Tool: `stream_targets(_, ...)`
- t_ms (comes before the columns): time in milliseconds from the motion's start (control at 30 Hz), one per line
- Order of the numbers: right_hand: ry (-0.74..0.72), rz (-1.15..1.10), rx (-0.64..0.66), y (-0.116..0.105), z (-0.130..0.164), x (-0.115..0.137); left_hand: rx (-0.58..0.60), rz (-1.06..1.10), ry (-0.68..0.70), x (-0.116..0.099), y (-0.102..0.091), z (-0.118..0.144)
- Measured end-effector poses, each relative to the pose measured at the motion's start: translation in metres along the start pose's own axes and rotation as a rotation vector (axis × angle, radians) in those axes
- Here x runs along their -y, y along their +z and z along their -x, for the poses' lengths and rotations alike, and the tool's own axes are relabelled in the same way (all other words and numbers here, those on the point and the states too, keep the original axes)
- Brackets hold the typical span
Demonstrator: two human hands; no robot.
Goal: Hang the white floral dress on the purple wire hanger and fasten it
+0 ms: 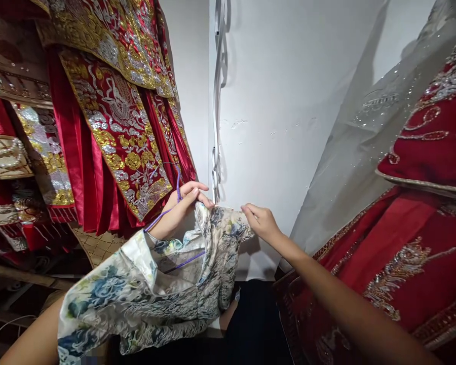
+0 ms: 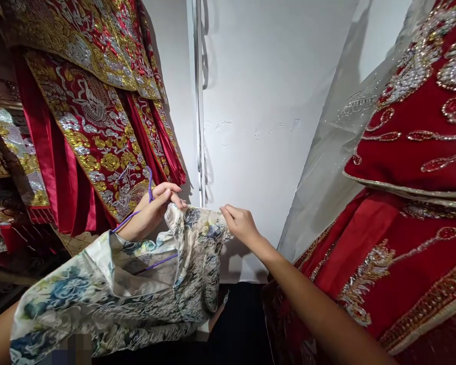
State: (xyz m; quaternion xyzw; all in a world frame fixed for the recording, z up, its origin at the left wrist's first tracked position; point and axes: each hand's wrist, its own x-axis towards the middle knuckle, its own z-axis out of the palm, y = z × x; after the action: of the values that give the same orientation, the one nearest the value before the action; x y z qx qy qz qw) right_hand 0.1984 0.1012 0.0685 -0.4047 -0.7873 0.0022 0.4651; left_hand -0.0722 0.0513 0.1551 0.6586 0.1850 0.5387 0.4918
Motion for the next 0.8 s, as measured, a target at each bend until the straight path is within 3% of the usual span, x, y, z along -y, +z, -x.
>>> stream_targets(167,0.105,0.007,0.003,0.002,0.025,-0.024,0.018,-0.017,-0.044,-0.005,0.000,0.001)
stream_targets(267,0.177,-0.012,0.026,0.001,0.026,-0.023,0.035,-0.012,-0.010,-0.007,0.001,0.002)
stream_targets(400,0.102,-0.191,0.027,-0.008,0.014,0.015,-0.008,0.003,-0.030,-0.006,0.003,0.002)
stream_targets(467,-0.042,-0.209,0.139,-0.009,0.011,0.041,-0.024,0.023,-0.038,-0.005,0.007,0.003)
stream_targets(533,-0.189,-0.091,0.246,-0.003,0.012,0.059,-0.020,0.064,-0.033,-0.002,0.013,0.003)
stream_targets(600,-0.276,0.072,0.212,0.008,0.016,0.063,-0.012,0.112,-0.032,0.001,0.019,0.002)
stream_targets(700,-0.290,0.193,0.073,0.022,0.025,0.049,0.003,0.091,-0.040,0.010,0.018,-0.001)
stream_targets(800,-0.194,0.234,-0.016,0.020,0.028,0.032,-0.045,-0.193,-0.032,0.024,-0.003,0.004)
